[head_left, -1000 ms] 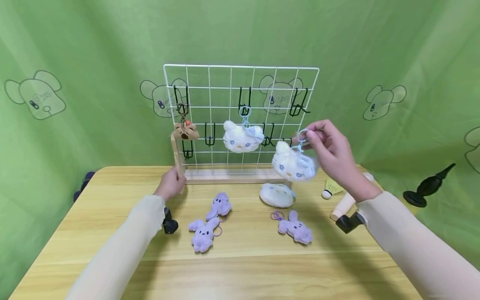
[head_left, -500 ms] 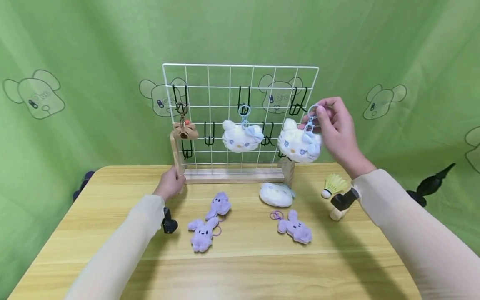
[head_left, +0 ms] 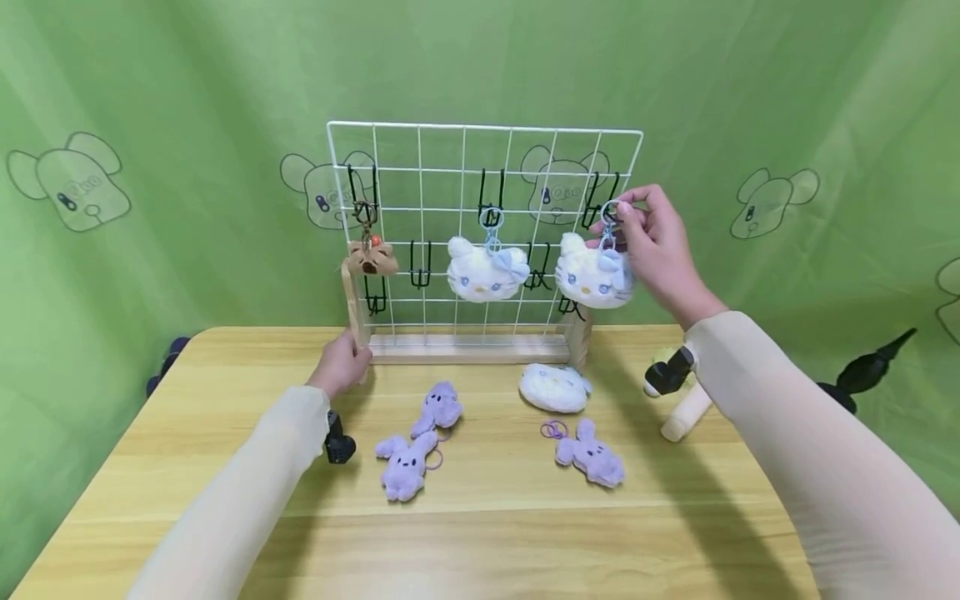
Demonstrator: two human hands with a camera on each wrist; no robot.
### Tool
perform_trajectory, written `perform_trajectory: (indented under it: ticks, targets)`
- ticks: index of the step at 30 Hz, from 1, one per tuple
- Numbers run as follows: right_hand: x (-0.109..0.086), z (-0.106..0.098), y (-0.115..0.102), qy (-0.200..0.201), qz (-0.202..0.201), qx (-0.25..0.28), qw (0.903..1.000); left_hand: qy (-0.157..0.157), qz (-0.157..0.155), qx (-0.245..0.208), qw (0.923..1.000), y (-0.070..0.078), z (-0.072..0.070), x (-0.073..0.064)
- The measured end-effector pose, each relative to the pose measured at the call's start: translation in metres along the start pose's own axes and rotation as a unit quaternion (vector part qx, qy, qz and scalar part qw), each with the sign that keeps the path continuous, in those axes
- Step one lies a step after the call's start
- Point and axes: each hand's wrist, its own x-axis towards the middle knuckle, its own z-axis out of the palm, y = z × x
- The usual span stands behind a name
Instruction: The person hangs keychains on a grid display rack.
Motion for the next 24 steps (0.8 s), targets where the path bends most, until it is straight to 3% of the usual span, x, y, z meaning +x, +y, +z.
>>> perform_trajectory:
  ticks: [8,15,24]
  targets:
    - [0.007,0.004,0.01,0.018,0.029,-0.036,0.9988,0.006,0.006,0.003,1.0,0.003,0.0,0.001]
    - [0.007,0.006,0.015,0.022,0.015,-0.057,0.998,0.007,0.005,0.0,1.0,0.001,0.001,0.0]
    - [0.001,-0.004,0.017,0.031,0.023,-0.125,0.9915,0.006,0.005,0.005,1.0,0.001,-0.001,-0.001]
